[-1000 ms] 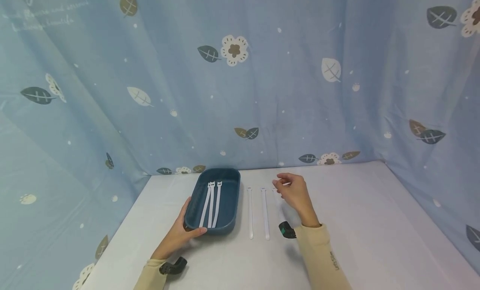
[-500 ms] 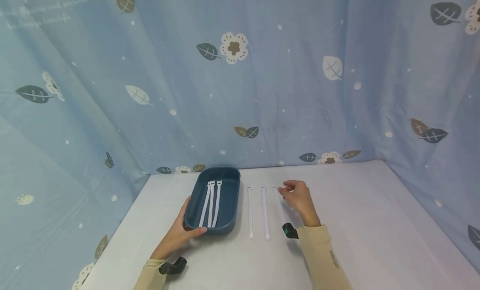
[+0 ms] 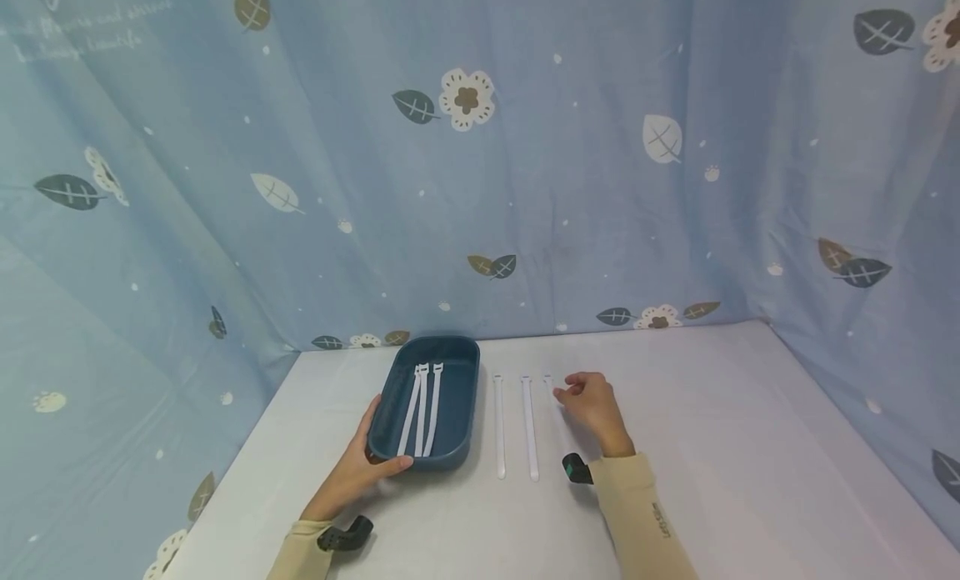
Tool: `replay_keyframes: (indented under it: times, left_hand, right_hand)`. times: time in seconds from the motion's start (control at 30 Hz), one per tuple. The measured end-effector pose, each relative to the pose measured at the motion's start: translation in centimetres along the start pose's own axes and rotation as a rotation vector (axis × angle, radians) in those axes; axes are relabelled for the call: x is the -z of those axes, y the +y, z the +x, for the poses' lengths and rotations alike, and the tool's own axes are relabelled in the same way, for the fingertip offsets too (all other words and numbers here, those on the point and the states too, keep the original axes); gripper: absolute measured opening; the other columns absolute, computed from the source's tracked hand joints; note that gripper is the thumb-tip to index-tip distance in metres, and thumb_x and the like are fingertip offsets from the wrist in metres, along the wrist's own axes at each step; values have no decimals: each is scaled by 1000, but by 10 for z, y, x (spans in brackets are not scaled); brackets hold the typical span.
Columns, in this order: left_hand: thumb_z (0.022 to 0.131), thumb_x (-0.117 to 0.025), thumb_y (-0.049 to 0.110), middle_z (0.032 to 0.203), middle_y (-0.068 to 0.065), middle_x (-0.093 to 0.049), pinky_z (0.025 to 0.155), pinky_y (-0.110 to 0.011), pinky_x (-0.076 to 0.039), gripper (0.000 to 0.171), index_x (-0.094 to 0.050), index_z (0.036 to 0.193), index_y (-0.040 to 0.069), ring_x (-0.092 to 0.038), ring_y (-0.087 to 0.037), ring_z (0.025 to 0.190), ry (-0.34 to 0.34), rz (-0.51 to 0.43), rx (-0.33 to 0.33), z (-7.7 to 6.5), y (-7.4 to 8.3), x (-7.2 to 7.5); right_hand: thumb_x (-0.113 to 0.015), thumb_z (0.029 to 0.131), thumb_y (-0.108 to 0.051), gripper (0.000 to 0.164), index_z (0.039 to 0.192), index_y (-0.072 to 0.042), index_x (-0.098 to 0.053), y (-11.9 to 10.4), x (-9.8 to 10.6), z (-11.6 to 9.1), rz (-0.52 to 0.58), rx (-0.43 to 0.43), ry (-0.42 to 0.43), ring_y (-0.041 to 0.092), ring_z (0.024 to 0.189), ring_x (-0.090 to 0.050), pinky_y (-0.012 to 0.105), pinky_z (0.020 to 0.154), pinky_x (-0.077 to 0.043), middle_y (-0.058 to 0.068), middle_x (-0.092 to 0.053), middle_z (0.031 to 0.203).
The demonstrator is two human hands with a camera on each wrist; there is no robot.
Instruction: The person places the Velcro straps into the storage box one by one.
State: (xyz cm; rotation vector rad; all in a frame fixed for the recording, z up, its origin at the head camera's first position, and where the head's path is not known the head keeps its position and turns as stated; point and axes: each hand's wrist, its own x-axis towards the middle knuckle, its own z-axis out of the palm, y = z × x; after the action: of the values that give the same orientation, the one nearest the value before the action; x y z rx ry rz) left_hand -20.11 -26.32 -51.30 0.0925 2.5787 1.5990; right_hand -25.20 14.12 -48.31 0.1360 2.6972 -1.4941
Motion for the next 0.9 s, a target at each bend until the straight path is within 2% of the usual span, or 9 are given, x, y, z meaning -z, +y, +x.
replay_keyframes:
  times: [0.33,0.6,0.73,0.9]
  left_hand:
    - [81,-89,38,175,-9,-12,122,-69,-27,120,-3,165,43,-24,-42,158,-3,-3,11,-1,0,-2]
    - [81,-88,39,176,-7,-11,122,-69,-27,119,-3,164,46,-22,-41,159,6,11,17,-1,2,-1]
    - [81,-87,40,176,-9,-10,121,-70,-28,120,-2,165,42,-22,-43,158,4,29,10,0,2,-1]
    - [81,-88,40,175,-8,-12,120,-70,-29,121,-3,167,37,-24,-42,158,6,35,18,0,2,-1]
  right_hand:
    - [-73,95,-15,41,125,12,-64,3,-6,0,-93,-28,2,18,74,-66,32,70,-55,23,-71,104]
    - [-74,93,-15,40,122,11,-66,3,-7,0,-130,-17,8,21,78,-66,35,72,-57,23,-72,103]
    - [-74,92,-14,40,122,11,-66,4,-7,0,-138,-9,5,22,80,-66,36,73,-57,22,-73,102]
    - [-75,90,-12,40,121,11,-66,4,-9,0,-134,-15,-6,20,78,-65,32,70,-54,18,-73,96]
